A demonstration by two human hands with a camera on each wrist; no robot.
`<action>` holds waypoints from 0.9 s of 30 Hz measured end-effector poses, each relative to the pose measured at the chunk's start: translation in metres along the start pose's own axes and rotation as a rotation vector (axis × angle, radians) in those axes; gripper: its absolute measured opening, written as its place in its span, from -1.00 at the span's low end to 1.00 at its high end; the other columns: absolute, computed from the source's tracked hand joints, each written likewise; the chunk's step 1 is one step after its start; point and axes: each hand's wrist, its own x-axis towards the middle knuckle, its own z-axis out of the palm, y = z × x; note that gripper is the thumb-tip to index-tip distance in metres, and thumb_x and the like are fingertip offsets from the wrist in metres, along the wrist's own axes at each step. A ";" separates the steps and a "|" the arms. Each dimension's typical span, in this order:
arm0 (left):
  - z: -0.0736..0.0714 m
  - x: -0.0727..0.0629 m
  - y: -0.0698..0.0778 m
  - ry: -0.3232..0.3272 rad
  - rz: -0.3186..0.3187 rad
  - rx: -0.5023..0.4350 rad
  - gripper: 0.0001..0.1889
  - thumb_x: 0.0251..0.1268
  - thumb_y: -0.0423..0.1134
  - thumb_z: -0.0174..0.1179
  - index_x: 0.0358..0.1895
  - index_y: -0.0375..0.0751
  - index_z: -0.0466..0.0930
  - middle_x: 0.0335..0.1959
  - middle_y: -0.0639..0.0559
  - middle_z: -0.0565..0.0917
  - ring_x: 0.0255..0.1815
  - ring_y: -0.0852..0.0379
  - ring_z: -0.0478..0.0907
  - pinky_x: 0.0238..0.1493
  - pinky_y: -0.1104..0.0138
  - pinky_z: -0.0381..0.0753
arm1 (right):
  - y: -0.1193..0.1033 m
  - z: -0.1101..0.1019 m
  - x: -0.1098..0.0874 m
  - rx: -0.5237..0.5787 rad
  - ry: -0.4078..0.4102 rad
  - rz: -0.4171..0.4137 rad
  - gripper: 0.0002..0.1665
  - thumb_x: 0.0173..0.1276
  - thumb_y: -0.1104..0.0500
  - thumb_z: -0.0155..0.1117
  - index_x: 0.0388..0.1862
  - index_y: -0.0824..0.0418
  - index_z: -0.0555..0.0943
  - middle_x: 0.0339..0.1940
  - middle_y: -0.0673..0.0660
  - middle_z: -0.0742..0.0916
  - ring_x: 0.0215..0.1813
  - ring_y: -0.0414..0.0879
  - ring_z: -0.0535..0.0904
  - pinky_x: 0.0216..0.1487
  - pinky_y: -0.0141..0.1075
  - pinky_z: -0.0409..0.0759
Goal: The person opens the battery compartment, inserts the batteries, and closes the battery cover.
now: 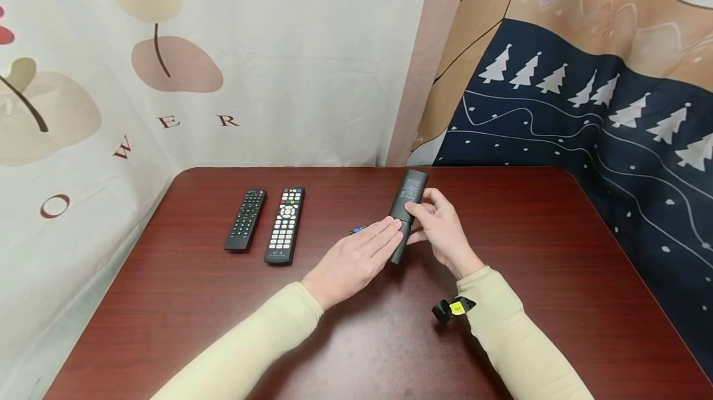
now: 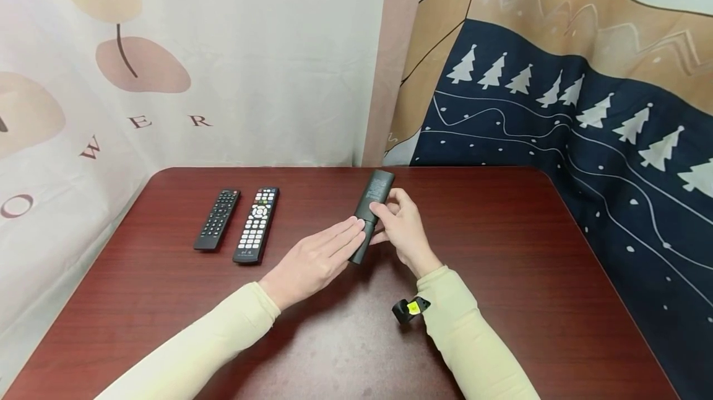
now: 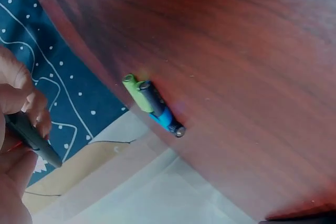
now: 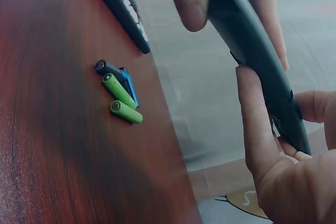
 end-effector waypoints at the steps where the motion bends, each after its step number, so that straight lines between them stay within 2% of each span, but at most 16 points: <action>1: 0.000 0.001 0.000 0.002 0.010 0.007 -0.48 0.26 -0.42 0.38 0.30 -0.43 0.56 0.32 -0.25 0.61 0.40 -0.08 0.53 0.51 0.20 0.35 | -0.001 0.000 0.000 0.005 0.000 0.002 -0.63 0.52 0.31 0.15 0.22 0.38 0.36 -0.33 0.09 0.74 -0.50 -0.15 0.71 -0.46 -0.23 0.75; 5: -0.001 0.002 0.000 -0.010 -0.004 -0.013 -0.49 0.24 -0.40 0.41 0.27 -0.40 0.59 0.30 -0.21 0.63 0.39 -0.07 0.54 0.50 0.21 0.35 | -0.001 -0.002 -0.001 -0.008 -0.018 -0.002 -0.60 0.52 0.32 0.16 0.25 0.37 0.35 -0.30 0.10 0.74 -0.47 -0.13 0.73 -0.44 -0.20 0.76; 13: -0.002 0.000 0.002 -0.004 -0.099 -0.177 -0.31 0.02 -0.33 0.60 0.29 -0.33 0.58 0.29 -0.17 0.62 0.36 -0.07 0.54 0.48 0.23 0.39 | 0.001 -0.003 -0.002 -0.033 -0.056 -0.004 -0.56 0.52 0.30 0.18 0.29 0.35 0.33 -0.25 0.12 0.75 -0.43 -0.10 0.74 -0.41 -0.17 0.77; 19: -0.001 0.002 0.002 -0.030 -0.115 -0.240 -0.23 -0.08 -0.36 0.64 0.29 -0.32 0.51 0.22 -0.15 0.55 0.27 -0.04 0.51 0.46 0.27 0.40 | 0.005 -0.002 -0.001 -0.041 -0.063 0.006 -0.58 0.51 0.30 0.19 0.26 0.33 0.35 -0.25 0.11 0.74 -0.43 -0.07 0.73 -0.43 -0.18 0.76; 27: -0.001 0.001 0.002 -0.066 -0.129 -0.286 -0.24 -0.07 -0.40 0.62 0.30 -0.31 0.49 0.23 -0.17 0.51 0.25 -0.09 0.48 0.36 0.24 0.50 | 0.008 0.000 -0.002 -0.049 -0.068 0.013 -0.57 0.51 0.30 0.19 0.28 0.33 0.34 -0.22 0.13 0.75 -0.42 -0.08 0.73 -0.43 -0.21 0.76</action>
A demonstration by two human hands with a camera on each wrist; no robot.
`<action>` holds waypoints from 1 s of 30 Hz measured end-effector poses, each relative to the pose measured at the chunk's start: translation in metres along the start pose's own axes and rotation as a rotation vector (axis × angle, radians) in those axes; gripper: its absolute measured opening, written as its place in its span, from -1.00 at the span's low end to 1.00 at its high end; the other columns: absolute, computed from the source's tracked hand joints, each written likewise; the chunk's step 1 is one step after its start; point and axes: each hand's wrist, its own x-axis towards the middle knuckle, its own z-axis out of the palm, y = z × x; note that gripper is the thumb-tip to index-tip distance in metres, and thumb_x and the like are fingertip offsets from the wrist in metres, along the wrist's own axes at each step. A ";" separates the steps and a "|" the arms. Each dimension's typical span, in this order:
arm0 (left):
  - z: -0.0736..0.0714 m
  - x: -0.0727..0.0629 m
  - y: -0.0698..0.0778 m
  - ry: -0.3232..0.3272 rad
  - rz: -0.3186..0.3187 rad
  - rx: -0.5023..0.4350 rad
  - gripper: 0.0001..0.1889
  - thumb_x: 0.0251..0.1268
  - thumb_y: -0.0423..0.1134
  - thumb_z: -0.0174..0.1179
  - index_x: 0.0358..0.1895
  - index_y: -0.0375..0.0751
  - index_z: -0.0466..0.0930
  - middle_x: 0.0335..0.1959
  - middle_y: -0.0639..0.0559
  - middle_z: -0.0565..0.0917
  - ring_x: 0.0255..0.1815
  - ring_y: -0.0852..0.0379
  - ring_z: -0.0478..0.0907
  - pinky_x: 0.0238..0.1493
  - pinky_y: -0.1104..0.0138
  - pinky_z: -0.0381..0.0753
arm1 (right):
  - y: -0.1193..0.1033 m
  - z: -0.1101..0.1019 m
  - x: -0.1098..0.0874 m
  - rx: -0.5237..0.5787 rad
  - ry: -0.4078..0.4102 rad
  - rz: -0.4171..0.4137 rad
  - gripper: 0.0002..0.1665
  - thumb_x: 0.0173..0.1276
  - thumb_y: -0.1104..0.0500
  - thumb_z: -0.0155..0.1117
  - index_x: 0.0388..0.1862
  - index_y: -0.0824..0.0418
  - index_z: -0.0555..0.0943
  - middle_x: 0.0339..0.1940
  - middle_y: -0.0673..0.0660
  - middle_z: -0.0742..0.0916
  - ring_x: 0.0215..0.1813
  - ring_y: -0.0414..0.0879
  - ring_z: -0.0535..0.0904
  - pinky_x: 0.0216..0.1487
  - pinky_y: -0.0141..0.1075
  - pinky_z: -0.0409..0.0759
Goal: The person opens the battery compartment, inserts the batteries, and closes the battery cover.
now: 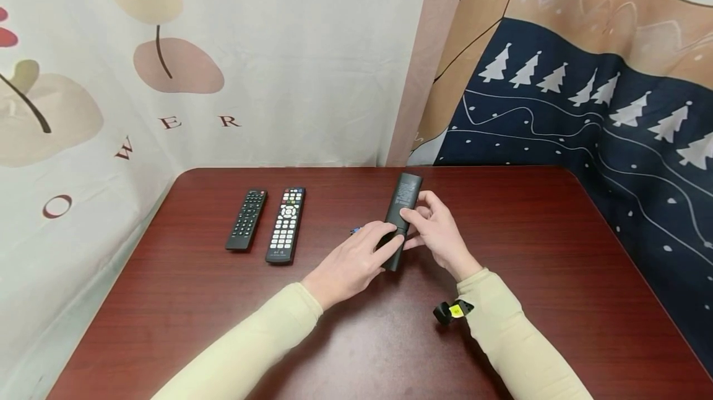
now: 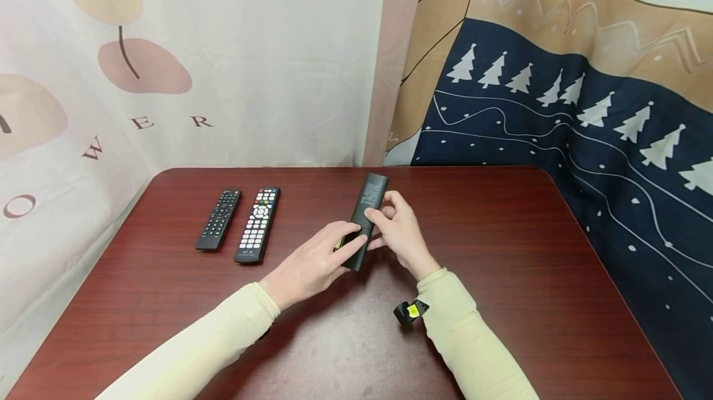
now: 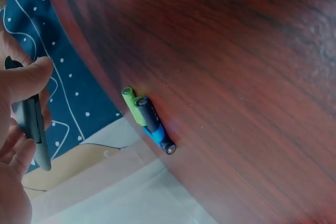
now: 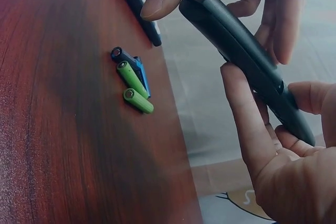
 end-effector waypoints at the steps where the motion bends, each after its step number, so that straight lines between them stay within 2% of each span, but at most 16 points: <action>1: 0.000 0.000 0.000 -0.004 -0.003 0.004 -0.23 -0.06 -0.38 0.63 0.31 -0.30 0.49 0.25 -0.17 0.50 0.25 -0.09 0.48 0.36 0.23 0.50 | 0.000 0.000 0.000 -0.001 -0.001 0.000 -0.56 0.51 0.29 0.19 0.28 0.33 0.34 -0.22 0.13 0.75 -0.41 -0.09 0.73 -0.43 -0.21 0.76; 8: -0.002 -0.003 -0.001 -0.036 -0.016 0.022 -0.20 -0.01 -0.34 0.62 0.37 -0.29 0.47 0.36 -0.20 0.48 0.29 -0.10 0.46 0.39 0.21 0.47 | -0.001 0.002 -0.001 -0.005 0.001 0.008 -0.55 0.52 0.29 0.20 0.29 0.32 0.34 -0.22 0.12 0.75 -0.40 -0.11 0.73 -0.42 -0.18 0.77; 17: -0.002 -0.006 -0.003 -0.044 -0.012 0.031 -0.21 -0.01 -0.29 0.63 0.36 -0.28 0.48 0.34 -0.17 0.50 0.31 -0.08 0.45 0.45 0.23 0.40 | -0.001 0.001 0.000 -0.013 0.000 0.003 -0.56 0.52 0.29 0.19 0.30 0.31 0.34 -0.18 0.18 0.74 -0.39 -0.12 0.73 -0.41 -0.18 0.77; 30: -0.006 -0.011 -0.007 -0.075 -0.045 0.025 -0.19 0.01 -0.25 0.63 0.38 -0.26 0.46 0.37 -0.16 0.48 0.34 -0.08 0.43 0.49 0.25 0.34 | -0.002 -0.001 0.000 -0.020 0.010 0.008 -0.56 0.52 0.28 0.18 0.30 0.30 0.34 -0.19 0.13 0.74 -0.38 -0.10 0.72 -0.43 -0.19 0.76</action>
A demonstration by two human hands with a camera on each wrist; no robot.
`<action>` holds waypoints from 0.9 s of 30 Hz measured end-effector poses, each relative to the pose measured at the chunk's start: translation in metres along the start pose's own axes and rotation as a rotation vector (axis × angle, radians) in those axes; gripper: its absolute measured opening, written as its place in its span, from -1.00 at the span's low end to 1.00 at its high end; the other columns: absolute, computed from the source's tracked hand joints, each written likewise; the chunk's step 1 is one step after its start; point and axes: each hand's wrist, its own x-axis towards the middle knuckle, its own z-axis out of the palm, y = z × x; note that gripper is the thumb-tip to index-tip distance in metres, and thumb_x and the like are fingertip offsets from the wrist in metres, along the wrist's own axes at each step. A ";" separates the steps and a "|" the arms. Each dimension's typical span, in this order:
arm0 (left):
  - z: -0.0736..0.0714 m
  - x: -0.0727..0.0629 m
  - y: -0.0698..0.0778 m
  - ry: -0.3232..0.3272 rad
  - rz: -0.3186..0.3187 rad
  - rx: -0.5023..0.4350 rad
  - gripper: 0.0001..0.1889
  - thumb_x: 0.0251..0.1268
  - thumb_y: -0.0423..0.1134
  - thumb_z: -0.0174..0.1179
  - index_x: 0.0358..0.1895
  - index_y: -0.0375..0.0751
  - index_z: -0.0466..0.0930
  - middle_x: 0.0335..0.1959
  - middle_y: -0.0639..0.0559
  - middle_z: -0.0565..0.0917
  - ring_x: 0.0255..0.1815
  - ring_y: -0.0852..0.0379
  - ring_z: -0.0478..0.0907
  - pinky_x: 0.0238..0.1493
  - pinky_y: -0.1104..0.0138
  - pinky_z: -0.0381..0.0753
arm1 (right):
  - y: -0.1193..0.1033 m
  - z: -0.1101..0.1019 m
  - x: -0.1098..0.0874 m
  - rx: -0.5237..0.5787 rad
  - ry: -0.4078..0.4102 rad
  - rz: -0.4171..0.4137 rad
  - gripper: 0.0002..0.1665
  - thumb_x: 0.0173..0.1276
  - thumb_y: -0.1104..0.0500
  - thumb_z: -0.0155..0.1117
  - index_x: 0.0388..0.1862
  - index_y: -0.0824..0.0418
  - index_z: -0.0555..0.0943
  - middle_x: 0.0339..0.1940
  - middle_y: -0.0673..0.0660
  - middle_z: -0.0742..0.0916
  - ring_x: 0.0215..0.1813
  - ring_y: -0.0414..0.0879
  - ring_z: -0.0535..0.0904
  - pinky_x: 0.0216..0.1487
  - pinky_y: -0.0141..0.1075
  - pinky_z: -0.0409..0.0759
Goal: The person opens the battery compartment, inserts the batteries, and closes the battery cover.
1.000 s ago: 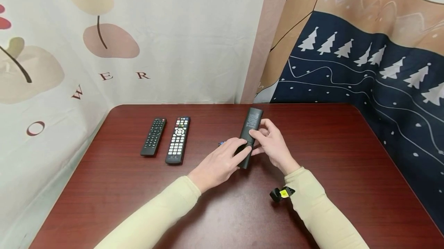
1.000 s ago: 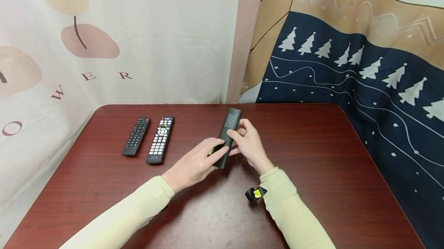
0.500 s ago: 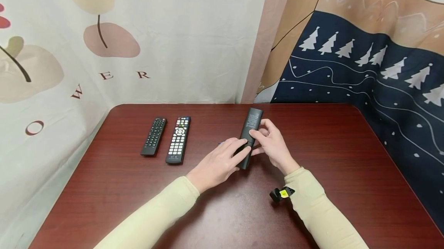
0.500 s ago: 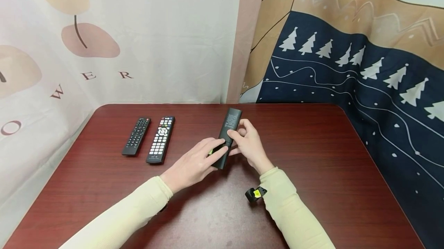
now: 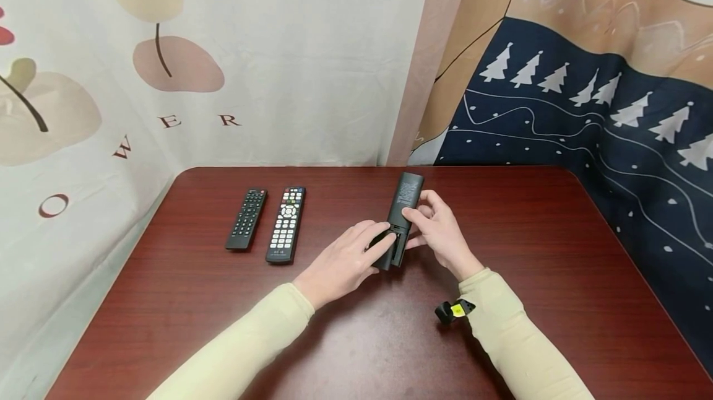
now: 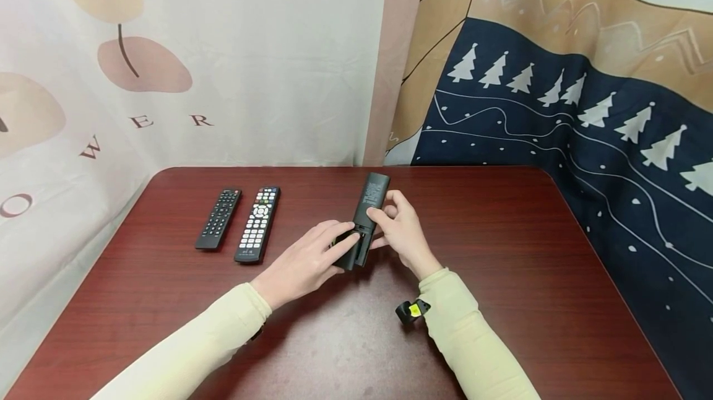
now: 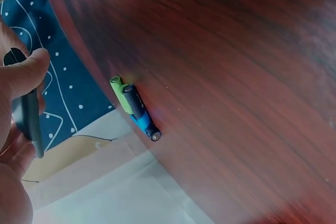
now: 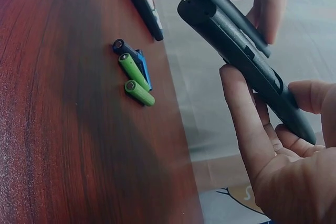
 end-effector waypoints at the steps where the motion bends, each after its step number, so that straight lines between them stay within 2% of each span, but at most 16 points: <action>1: 0.000 -0.001 -0.001 -0.005 -0.002 0.001 -0.19 0.02 -0.25 0.63 0.38 -0.26 0.46 0.37 -0.16 0.48 0.34 -0.08 0.43 0.49 0.25 0.34 | 0.000 0.000 0.000 -0.001 0.001 0.001 -0.56 0.52 0.28 0.18 0.30 0.30 0.34 -0.18 0.14 0.74 -0.38 -0.11 0.72 -0.43 -0.19 0.76; 6: -0.002 -0.005 -0.004 -0.010 -0.016 0.006 -0.19 0.00 -0.22 0.64 0.37 -0.26 0.47 0.35 -0.18 0.50 0.32 -0.10 0.44 0.47 0.22 0.37 | 0.000 -0.001 0.000 -0.006 0.006 0.002 -0.56 0.52 0.28 0.19 0.30 0.30 0.35 -0.16 0.18 0.74 -0.38 -0.09 0.71 -0.44 -0.18 0.76; 12: -0.004 -0.010 -0.010 -0.021 -0.037 0.006 -0.18 -0.05 -0.21 0.66 0.35 -0.26 0.47 0.31 -0.18 0.50 0.31 -0.10 0.45 0.43 0.19 0.42 | 0.000 -0.001 0.001 -0.002 0.006 0.002 -0.55 0.52 0.28 0.18 0.30 0.31 0.34 -0.18 0.14 0.73 -0.39 -0.10 0.71 -0.45 -0.19 0.76; 27: -0.006 -0.021 -0.022 -0.043 -0.046 0.014 -0.17 -0.10 -0.23 0.68 0.31 -0.30 0.49 0.26 -0.19 0.51 0.27 -0.11 0.46 0.38 0.17 0.47 | 0.000 -0.003 0.000 -0.004 0.009 0.005 -0.59 0.52 0.29 0.17 0.26 0.30 0.35 -0.20 0.13 0.73 -0.39 -0.10 0.71 -0.46 -0.19 0.75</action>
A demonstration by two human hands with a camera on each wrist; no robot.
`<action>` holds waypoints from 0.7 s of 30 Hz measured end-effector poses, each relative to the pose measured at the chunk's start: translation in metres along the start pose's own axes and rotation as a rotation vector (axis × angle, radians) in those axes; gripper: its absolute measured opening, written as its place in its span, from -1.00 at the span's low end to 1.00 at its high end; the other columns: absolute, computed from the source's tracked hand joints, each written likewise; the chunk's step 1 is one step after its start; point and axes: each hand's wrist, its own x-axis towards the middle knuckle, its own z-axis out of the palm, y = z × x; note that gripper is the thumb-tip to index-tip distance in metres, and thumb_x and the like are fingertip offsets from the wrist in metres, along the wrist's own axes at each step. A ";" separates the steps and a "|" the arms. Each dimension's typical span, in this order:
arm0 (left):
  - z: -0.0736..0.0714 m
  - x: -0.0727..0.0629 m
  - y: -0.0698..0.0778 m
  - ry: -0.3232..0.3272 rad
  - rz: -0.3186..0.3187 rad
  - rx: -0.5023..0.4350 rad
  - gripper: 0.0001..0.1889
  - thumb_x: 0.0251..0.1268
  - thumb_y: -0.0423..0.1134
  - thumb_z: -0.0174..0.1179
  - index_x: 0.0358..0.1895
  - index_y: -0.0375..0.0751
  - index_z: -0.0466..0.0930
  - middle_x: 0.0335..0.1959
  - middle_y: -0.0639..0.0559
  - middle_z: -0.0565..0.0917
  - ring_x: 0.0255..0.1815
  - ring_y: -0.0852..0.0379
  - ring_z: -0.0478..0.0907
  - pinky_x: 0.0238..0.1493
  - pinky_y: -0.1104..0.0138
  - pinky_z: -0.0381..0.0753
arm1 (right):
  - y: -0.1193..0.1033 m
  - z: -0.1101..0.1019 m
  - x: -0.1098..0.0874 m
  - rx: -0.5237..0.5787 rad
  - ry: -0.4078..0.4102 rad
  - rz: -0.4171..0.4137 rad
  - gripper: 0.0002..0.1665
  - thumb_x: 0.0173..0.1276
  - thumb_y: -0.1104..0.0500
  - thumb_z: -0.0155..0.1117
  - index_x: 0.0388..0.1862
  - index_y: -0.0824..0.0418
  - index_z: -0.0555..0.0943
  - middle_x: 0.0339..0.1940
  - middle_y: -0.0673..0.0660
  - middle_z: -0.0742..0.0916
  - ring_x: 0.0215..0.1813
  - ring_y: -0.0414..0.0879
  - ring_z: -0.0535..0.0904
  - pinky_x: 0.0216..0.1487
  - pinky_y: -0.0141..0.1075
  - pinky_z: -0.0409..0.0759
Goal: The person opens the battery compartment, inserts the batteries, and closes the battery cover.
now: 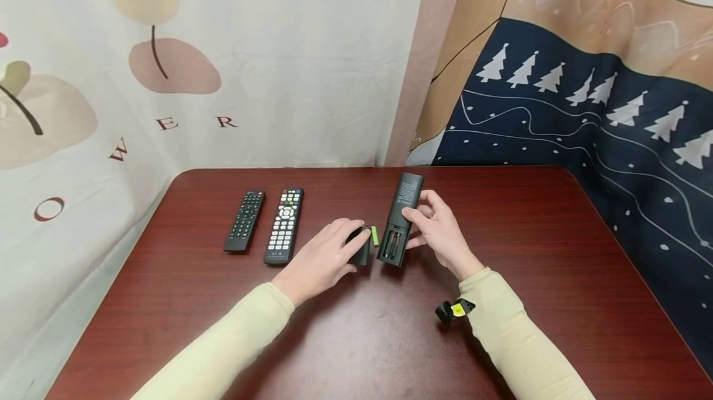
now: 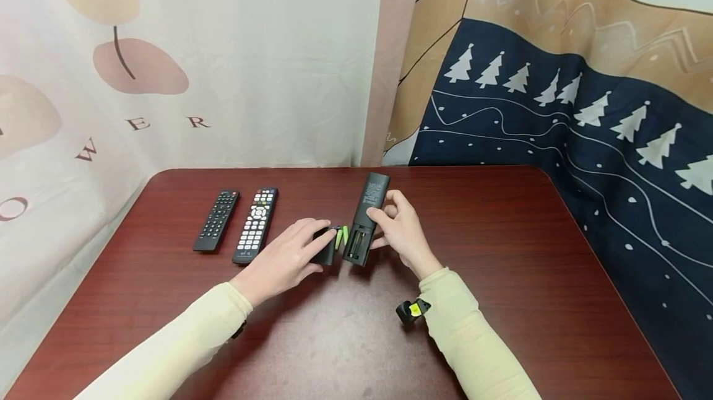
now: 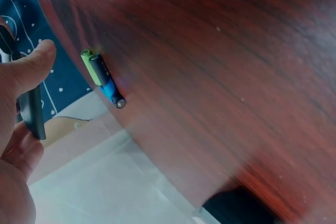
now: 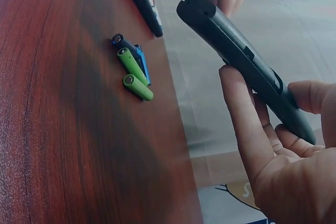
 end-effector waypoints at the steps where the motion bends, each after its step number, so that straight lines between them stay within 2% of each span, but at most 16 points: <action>1: 0.000 -0.001 -0.001 -0.001 -0.002 -0.002 -0.17 -0.11 -0.23 0.69 0.31 -0.30 0.49 0.26 -0.19 0.51 0.26 -0.11 0.47 0.37 0.17 0.47 | 0.000 0.000 0.000 0.000 0.000 0.001 -0.59 0.53 0.28 0.18 0.27 0.30 0.35 -0.20 0.13 0.73 -0.39 -0.09 0.71 -0.46 -0.19 0.75; 12: -0.001 -0.010 -0.011 -0.042 -0.025 0.017 -0.20 -0.10 -0.17 0.68 0.28 -0.31 0.53 0.23 -0.21 0.55 0.24 -0.11 0.48 0.35 0.16 0.48 | 0.000 0.000 -0.001 -0.003 0.005 0.005 -0.59 0.52 0.29 0.17 0.27 0.30 0.35 -0.19 0.15 0.72 -0.37 -0.10 0.71 -0.45 -0.18 0.76; 21: 0.000 -0.017 -0.021 -0.080 -0.077 -0.001 -0.26 -0.06 -0.14 0.66 0.24 -0.32 0.57 0.19 -0.17 0.57 0.22 -0.10 0.49 0.32 0.18 0.50 | 0.003 -0.001 0.000 -0.011 0.002 0.001 -0.59 0.53 0.28 0.18 0.27 0.30 0.34 -0.16 0.21 0.72 -0.36 -0.09 0.72 -0.44 -0.16 0.76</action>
